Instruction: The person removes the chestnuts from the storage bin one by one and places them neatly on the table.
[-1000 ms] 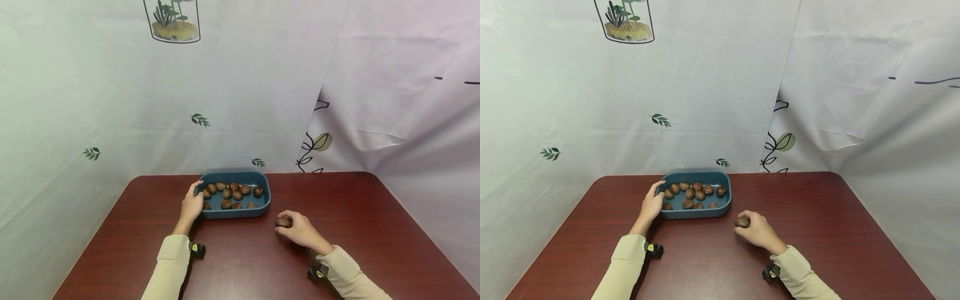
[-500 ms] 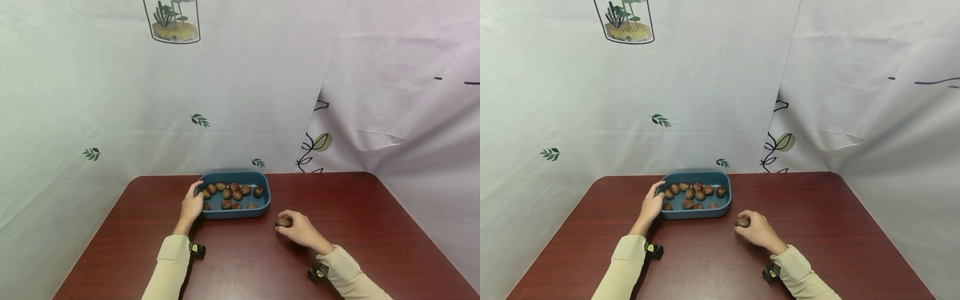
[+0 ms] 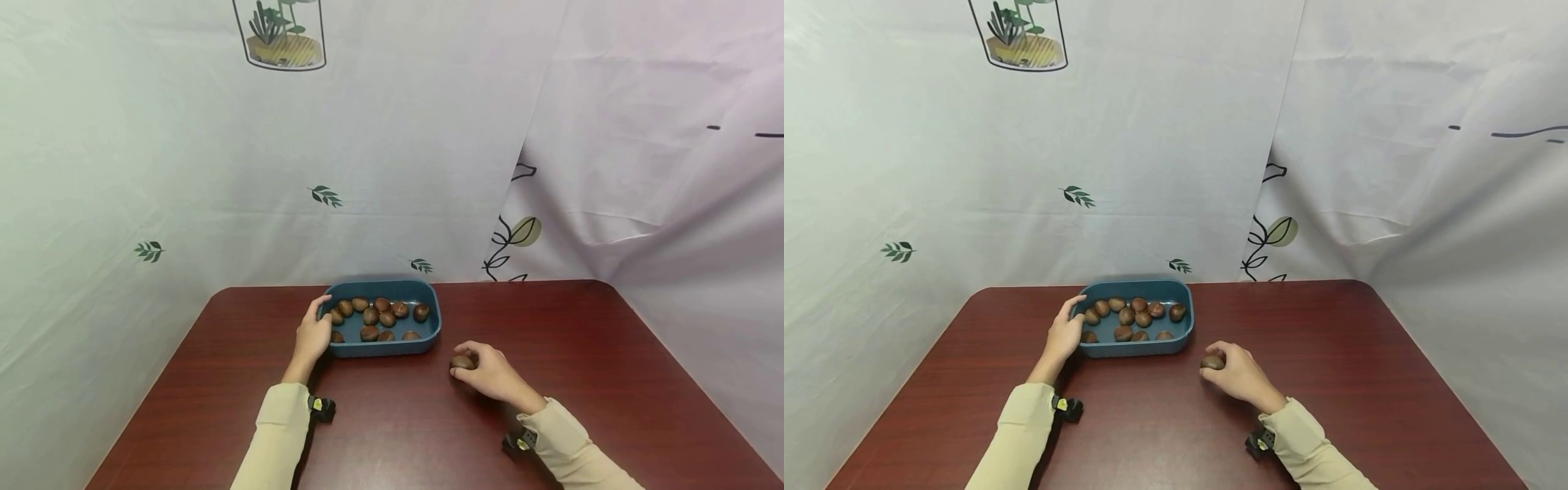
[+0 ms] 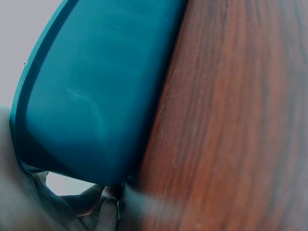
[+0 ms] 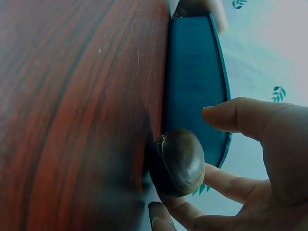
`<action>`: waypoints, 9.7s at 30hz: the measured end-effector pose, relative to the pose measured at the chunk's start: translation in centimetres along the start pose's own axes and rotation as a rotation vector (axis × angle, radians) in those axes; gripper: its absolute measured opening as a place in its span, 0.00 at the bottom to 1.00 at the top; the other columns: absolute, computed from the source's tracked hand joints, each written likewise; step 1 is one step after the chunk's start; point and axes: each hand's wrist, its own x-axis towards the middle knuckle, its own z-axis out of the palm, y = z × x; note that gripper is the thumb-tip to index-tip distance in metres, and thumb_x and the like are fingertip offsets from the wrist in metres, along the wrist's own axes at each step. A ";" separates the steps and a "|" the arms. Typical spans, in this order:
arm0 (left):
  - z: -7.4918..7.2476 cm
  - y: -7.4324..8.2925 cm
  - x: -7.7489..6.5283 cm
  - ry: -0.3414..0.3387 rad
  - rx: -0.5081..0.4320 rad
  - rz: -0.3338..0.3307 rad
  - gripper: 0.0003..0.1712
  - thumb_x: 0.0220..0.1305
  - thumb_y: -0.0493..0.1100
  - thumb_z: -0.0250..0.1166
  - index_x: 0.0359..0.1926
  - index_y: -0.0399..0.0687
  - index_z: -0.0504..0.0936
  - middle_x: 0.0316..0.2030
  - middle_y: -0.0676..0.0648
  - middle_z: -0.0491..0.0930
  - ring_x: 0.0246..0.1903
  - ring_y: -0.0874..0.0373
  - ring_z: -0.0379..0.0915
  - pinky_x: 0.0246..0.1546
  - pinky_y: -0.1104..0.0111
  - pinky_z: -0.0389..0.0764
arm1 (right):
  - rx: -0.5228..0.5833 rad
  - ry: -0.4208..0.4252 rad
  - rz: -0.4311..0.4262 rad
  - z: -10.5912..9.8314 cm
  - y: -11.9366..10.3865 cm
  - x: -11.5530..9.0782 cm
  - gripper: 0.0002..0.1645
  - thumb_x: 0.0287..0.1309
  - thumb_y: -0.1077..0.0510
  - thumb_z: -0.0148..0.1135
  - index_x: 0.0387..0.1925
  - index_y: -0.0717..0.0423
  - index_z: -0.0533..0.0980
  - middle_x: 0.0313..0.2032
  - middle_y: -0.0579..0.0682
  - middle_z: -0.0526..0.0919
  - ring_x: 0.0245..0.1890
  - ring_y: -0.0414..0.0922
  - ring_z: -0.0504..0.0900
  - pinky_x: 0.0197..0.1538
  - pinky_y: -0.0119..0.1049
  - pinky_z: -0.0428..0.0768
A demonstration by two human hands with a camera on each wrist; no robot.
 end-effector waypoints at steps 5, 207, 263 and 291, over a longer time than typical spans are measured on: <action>0.1 0.0 0.0 0.001 0.005 -0.003 0.28 0.72 0.45 0.44 0.71 0.65 0.65 0.39 0.39 0.75 0.13 0.59 0.48 0.20 0.65 0.60 | 0.004 -0.004 0.005 0.0 0.1 -0.1 0.22 0.50 0.55 0.74 0.48 0.57 0.82 0.39 0.46 0.84 0.39 0.42 0.79 0.45 0.43 0.76; 0.0 -0.3 -0.3 0.034 -0.014 0.010 0.27 0.73 0.44 0.43 0.71 0.63 0.66 0.52 0.37 0.75 0.16 0.56 0.52 0.27 0.61 0.61 | 0.019 -0.049 -0.047 0.8 0.4 -0.7 0.20 0.51 0.55 0.73 0.46 0.57 0.81 0.38 0.48 0.80 0.35 0.43 0.74 0.39 0.40 0.73; 0.1 -0.1 -0.4 0.033 -0.019 0.017 0.26 0.74 0.43 0.44 0.70 0.64 0.67 0.20 0.48 0.63 0.13 0.58 0.48 0.19 0.66 0.58 | 0.006 -0.042 -0.018 0.9 0.6 -0.3 0.19 0.50 0.56 0.73 0.45 0.54 0.82 0.37 0.47 0.81 0.35 0.42 0.75 0.40 0.40 0.73; 0.1 -0.2 -0.4 0.036 -0.013 0.015 0.26 0.74 0.44 0.43 0.70 0.64 0.67 0.21 0.47 0.64 0.13 0.58 0.49 0.18 0.66 0.59 | -0.013 -0.035 -0.015 1.1 0.6 -0.6 0.20 0.50 0.56 0.74 0.46 0.54 0.82 0.38 0.48 0.81 0.36 0.42 0.75 0.41 0.41 0.73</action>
